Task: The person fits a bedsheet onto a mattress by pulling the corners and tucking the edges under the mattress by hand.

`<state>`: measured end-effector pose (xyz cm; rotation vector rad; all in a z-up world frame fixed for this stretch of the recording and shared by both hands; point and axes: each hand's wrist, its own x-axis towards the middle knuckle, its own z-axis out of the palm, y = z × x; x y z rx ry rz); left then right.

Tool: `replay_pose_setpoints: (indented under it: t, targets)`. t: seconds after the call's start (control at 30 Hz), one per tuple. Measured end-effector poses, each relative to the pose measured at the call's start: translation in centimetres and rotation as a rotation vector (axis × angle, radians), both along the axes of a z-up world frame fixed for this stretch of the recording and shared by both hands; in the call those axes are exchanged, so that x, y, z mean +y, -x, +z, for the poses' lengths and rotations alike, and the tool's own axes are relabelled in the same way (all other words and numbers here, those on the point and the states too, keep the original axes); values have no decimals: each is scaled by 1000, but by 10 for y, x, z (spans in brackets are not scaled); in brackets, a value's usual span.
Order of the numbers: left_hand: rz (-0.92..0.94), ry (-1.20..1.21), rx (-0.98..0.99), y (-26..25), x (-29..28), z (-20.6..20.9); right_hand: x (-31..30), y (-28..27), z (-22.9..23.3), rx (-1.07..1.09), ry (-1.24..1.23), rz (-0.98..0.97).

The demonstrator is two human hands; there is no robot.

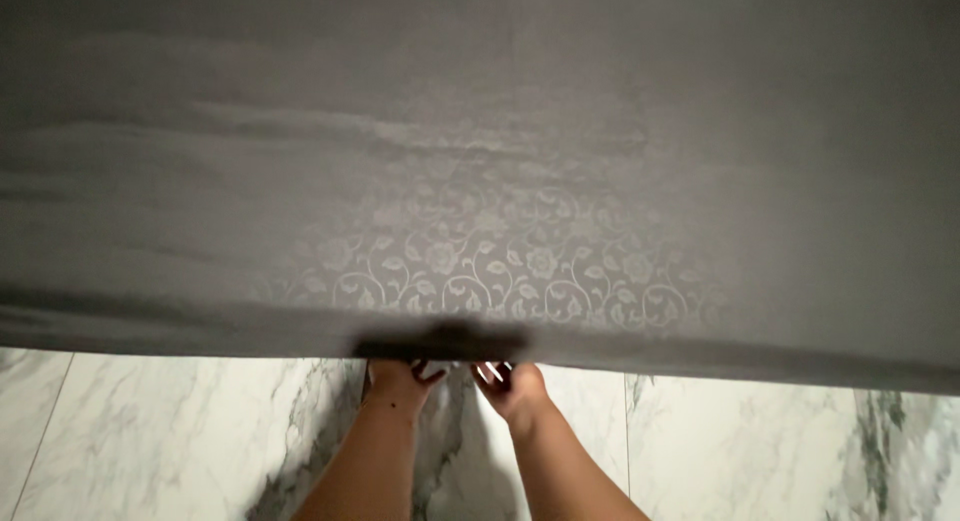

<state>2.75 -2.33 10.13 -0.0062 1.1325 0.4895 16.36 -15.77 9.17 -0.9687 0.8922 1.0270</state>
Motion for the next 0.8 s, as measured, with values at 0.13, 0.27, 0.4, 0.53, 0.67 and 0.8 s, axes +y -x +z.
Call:
replay_pose_setpoints:
  t: [0.13,0.27,0.4,0.53,0.67,0.8]
  targets:
    - [-58,46,123,11,-4,-11,-12,-8,8,-42,7,22]
    - [-75,14,86,19,-2,-12,-14,-3,22,-68,32,9]
    - [-122,3,76,27,-5,-26,-14,5,43,-95,-3,5]
    - [-145,64,63,36,-10,-51,-7,12,66,-80,-38,-141]
    - [-165,9,-105,39,-18,-77,0,13,48,-72,-196,-314]
    - [-64,14,-143,15,-19,-67,-11,4,-2,-79,-184,-302]
